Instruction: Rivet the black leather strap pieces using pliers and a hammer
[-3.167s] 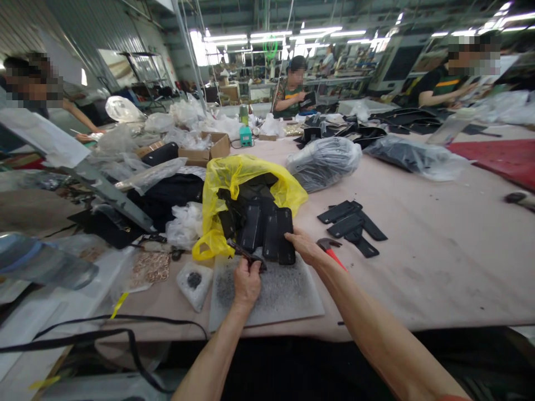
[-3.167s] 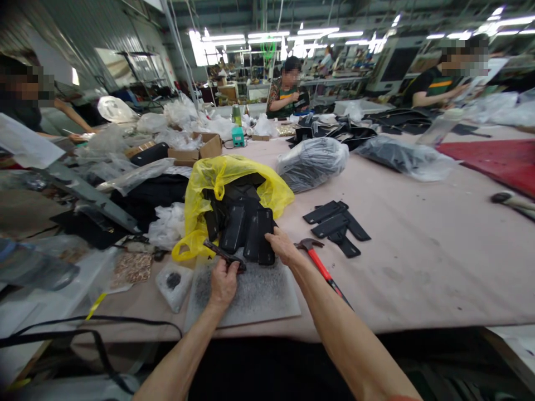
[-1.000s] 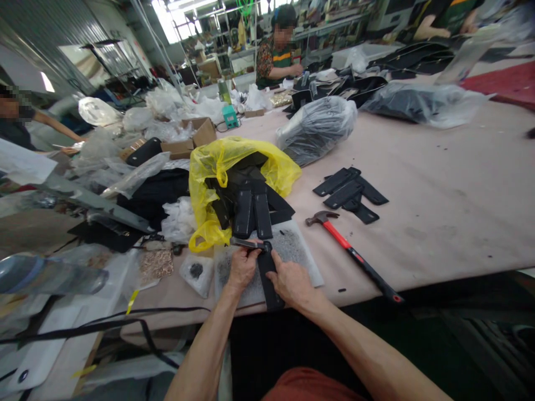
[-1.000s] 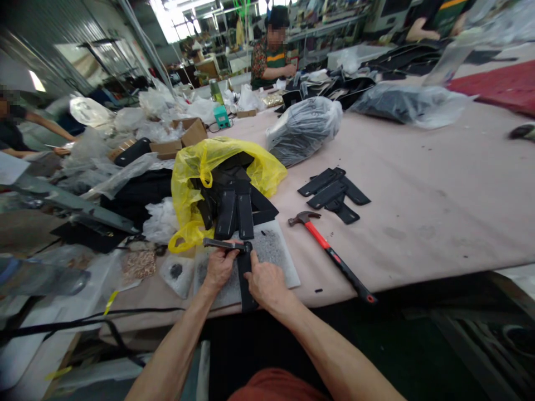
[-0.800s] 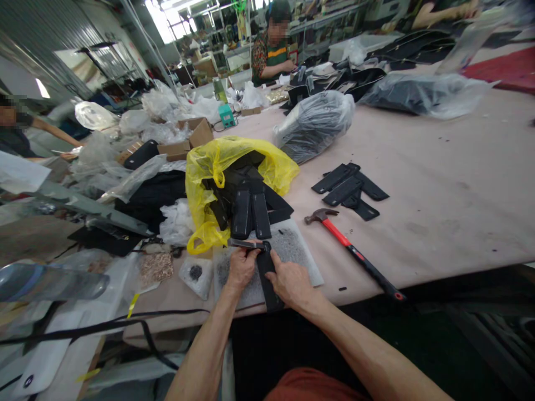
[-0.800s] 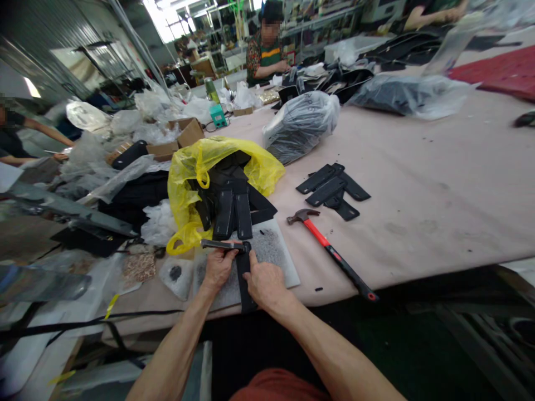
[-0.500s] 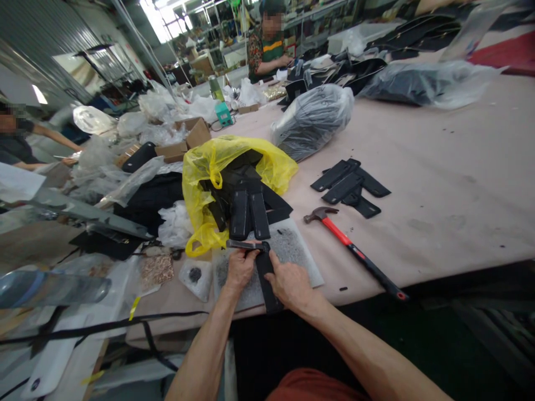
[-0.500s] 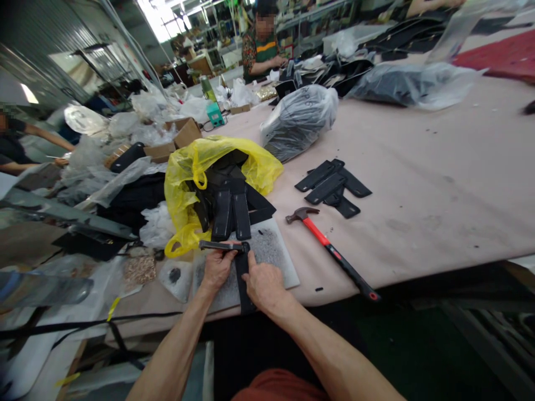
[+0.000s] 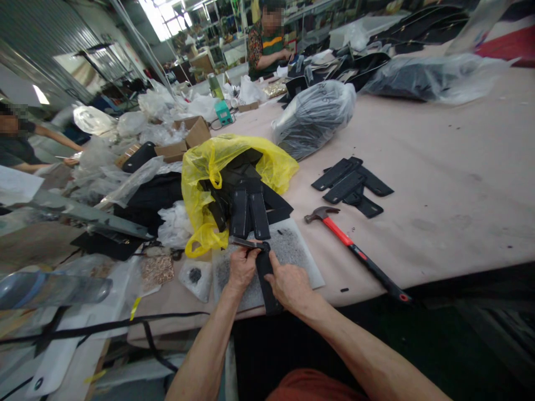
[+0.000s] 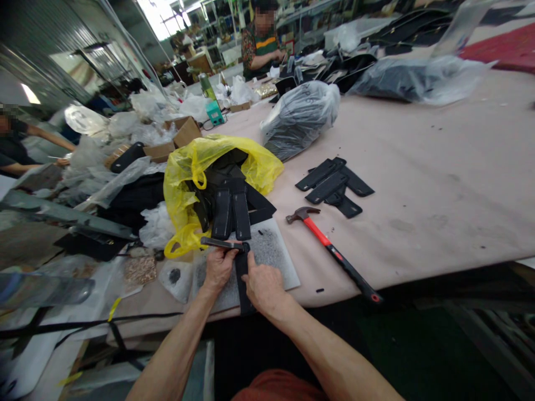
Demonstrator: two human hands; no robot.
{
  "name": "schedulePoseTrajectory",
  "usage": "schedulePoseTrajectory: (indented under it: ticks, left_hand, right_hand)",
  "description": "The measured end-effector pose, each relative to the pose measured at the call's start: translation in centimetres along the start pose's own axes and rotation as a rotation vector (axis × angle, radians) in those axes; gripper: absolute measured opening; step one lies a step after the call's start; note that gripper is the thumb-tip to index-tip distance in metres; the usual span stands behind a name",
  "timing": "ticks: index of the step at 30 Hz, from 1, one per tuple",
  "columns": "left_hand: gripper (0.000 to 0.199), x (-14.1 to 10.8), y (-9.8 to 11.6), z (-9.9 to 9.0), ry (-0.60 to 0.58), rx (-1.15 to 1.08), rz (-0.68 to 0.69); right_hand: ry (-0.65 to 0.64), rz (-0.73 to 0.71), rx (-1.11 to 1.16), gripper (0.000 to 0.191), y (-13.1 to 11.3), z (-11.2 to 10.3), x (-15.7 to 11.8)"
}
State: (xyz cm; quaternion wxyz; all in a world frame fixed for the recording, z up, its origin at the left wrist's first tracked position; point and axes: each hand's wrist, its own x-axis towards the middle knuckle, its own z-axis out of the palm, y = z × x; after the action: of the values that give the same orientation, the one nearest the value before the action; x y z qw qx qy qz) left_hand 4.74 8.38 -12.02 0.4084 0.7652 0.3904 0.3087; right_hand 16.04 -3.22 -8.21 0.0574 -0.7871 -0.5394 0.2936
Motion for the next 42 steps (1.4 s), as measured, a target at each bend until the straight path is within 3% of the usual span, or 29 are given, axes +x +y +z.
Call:
schedulePoseTrajectory:
  ticks: [18,21,24,28,30,33,36,40,42]
  left_hand:
    - [0.018,0.3,-0.4,1.0,-0.015,0.197,0.158]
    - [0.017,0.4,-0.7,1.3,-0.012,0.284,0.214]
    - [0.016,0.5,-1.1,1.6,-0.01,0.301,0.235]
    - [0.017,0.5,-1.8,1.9,-0.004,0.249,0.217]
    - [0.018,0.4,-1.9,1.9,-0.003,0.225,0.202]
    - [0.017,0.4,-1.8,1.9,-0.002,0.203,0.195]
    - [0.016,0.4,-1.2,1.8,0.003,0.184,0.202]
    - [0.017,0.4,-0.7,1.7,0.013,0.16,0.208]
    - [0.017,0.3,-0.8,1.7,0.023,0.157,0.207]
  right_hand:
    - [0.058,-0.043,-0.04,0.064,0.0,0.2,-0.3]
    - [0.114,-0.125,0.055,0.052,0.9,0.0,-0.8]
    - [0.286,-0.114,0.143,0.038,3.9,-1.1,-1.4]
    - [0.586,0.095,-0.018,0.039,11.0,-3.4,-2.0]
    - [0.568,0.172,-0.167,0.041,14.5,-4.0,-2.3]
    - [0.391,0.25,-0.205,0.031,17.6,-4.1,-2.7]
    - [0.248,0.321,0.074,0.013,17.8,-4.0,-2.9]
    - [-0.02,0.403,0.953,0.011,15.7,-4.3,-3.2]
    - [-0.083,0.459,1.198,0.012,14.5,-4.6,-3.6]
